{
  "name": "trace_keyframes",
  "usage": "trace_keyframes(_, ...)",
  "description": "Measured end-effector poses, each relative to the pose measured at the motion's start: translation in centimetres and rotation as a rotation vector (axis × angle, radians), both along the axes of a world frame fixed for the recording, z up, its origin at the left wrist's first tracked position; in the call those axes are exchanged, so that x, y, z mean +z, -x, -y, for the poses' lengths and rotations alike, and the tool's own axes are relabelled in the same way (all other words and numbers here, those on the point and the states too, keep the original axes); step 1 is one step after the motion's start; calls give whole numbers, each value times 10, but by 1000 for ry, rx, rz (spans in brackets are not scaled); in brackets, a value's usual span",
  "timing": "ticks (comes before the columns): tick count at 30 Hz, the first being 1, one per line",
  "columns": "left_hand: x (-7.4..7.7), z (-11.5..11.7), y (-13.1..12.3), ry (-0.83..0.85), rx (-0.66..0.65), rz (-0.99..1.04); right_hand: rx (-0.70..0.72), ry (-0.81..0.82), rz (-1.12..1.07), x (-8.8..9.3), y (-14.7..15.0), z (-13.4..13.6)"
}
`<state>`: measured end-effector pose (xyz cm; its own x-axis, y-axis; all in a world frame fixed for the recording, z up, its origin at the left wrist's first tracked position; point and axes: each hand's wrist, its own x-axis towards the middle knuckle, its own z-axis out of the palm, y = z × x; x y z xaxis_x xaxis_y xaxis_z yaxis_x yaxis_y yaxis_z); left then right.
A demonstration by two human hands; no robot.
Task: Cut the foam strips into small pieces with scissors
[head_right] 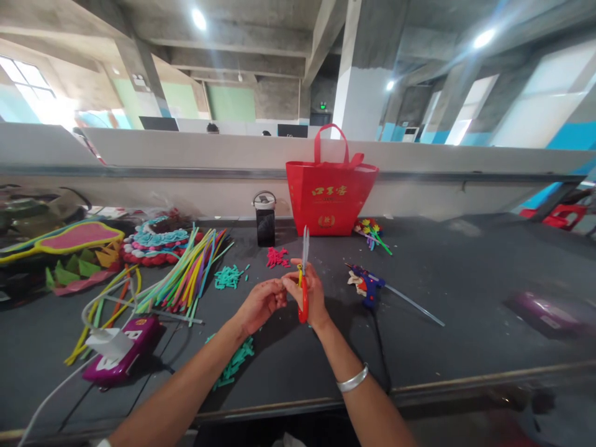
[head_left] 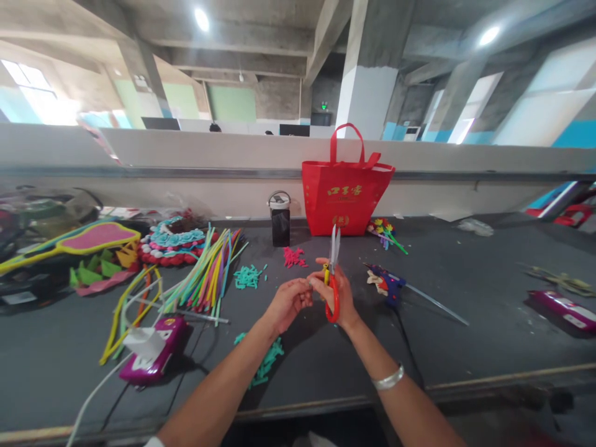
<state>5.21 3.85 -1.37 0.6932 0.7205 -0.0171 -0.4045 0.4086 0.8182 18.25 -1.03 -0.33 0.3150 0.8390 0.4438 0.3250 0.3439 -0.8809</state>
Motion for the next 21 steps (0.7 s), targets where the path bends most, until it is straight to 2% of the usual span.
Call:
trace_keyframes(5,-3,-4,2,-41,10,-111,-72,-5,34,-8,-1,-3)
trace_keyframes(11,-3,-12,3,-217,204,-288,-84,49,-94,-19,-9,-2)
trace_keyframes(21,-2,-5,0,-331,159,-395,-51,62,-128,-20,-6,-2)
